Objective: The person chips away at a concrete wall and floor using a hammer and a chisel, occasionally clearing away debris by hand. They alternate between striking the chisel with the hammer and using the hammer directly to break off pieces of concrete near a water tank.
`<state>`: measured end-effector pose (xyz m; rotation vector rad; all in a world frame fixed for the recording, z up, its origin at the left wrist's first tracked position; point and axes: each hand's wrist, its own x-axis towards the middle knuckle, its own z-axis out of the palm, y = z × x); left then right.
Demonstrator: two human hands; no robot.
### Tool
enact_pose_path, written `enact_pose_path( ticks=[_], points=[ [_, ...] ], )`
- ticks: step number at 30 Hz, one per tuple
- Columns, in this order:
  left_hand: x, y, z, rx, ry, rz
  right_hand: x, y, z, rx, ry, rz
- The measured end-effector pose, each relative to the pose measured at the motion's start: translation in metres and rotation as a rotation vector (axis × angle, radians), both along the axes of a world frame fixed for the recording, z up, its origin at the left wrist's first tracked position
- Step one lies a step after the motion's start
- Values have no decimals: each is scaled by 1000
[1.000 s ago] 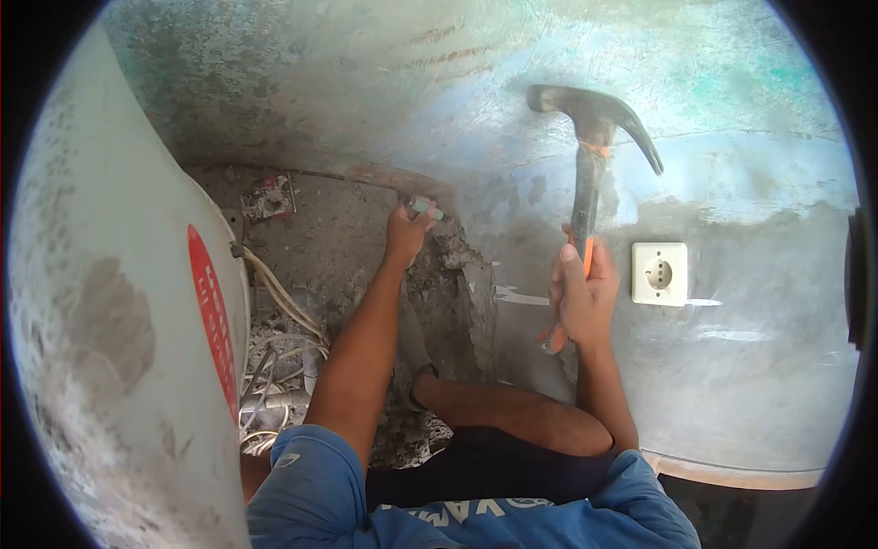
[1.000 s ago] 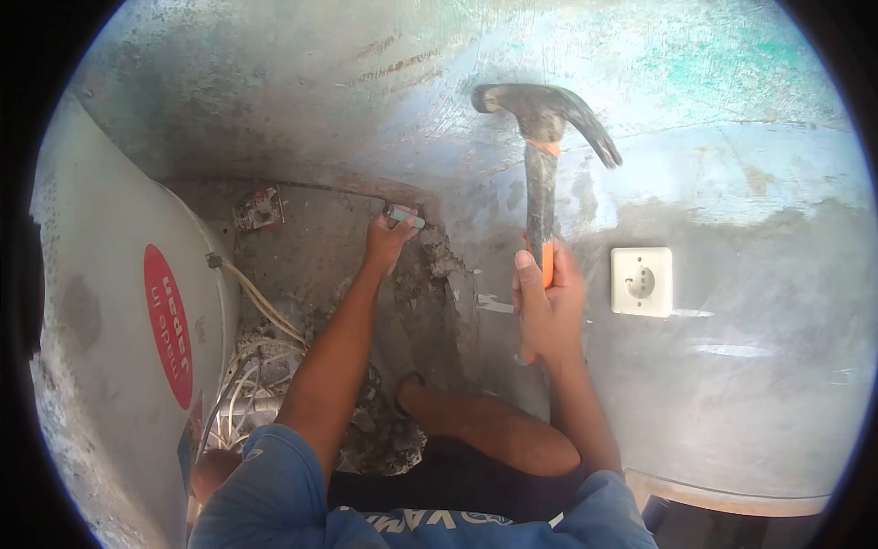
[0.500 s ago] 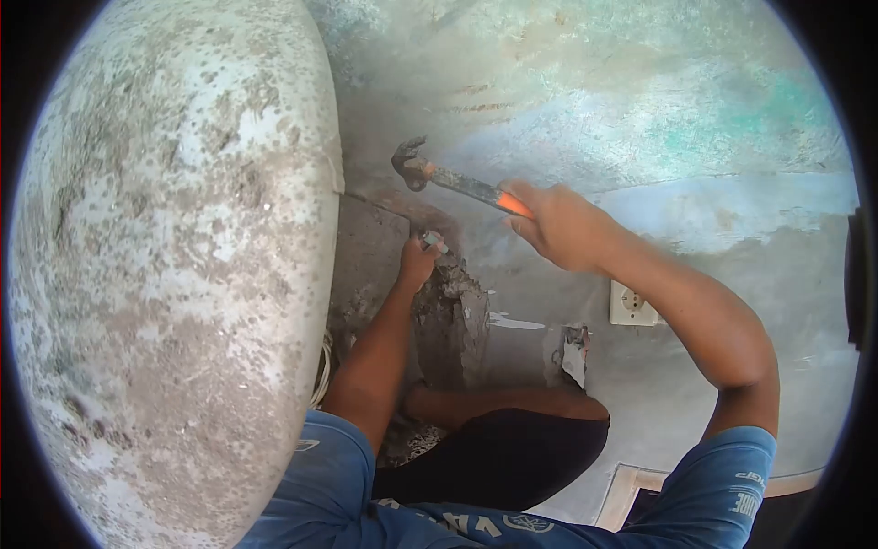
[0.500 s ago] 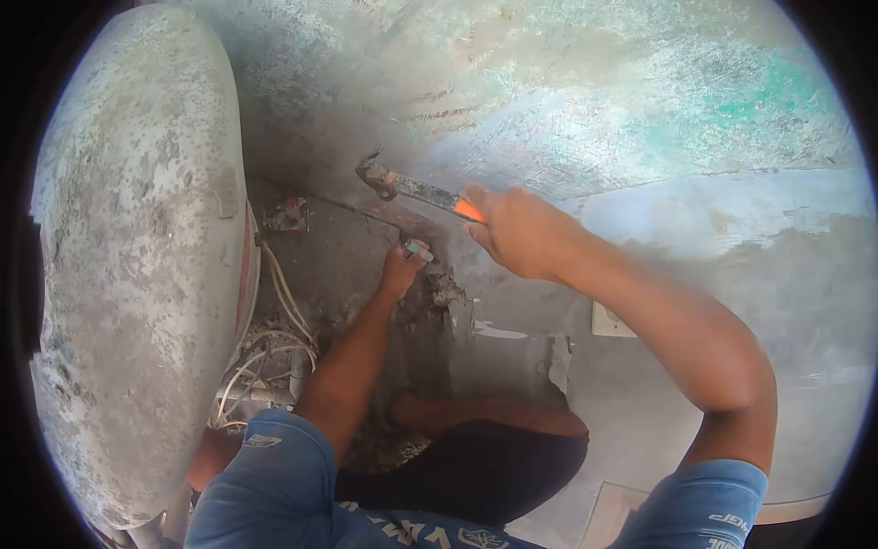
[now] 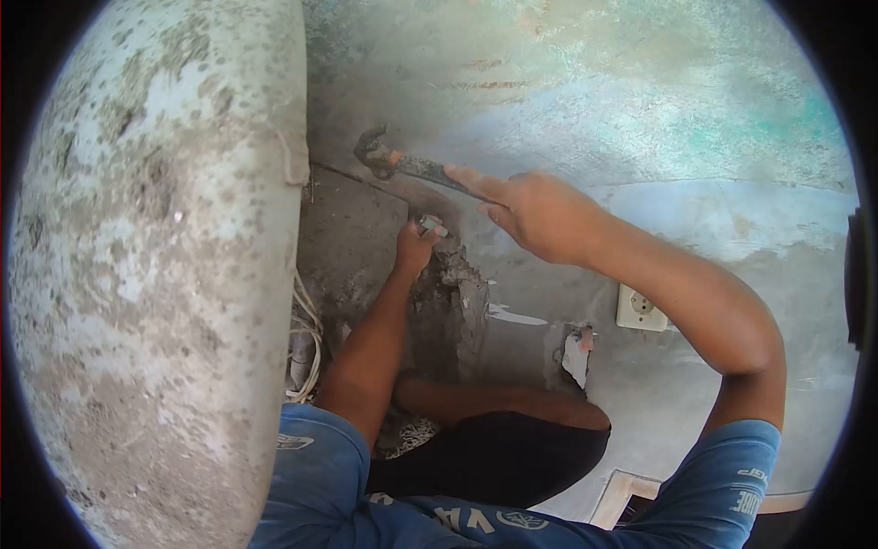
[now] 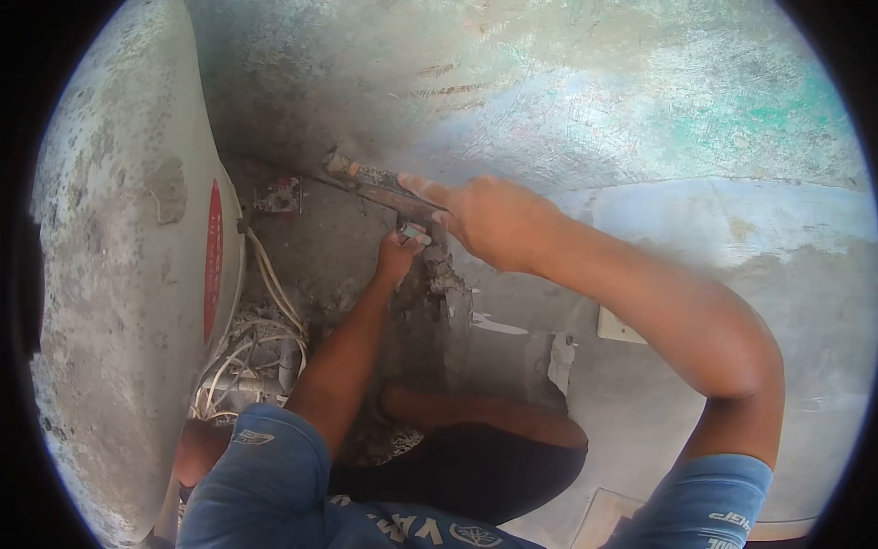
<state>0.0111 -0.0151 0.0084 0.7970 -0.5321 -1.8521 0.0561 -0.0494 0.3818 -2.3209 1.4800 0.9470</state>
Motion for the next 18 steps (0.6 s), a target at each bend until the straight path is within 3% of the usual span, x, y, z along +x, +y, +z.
enact_pose_path(
  ticks=[8,18],
  points=[
    [2,0,4,55,33,10,-16,2,-35,167,219,-64],
    [-10,-1,-1,21,-10,45,39,-17,0,-306,-376,137]
  ],
)
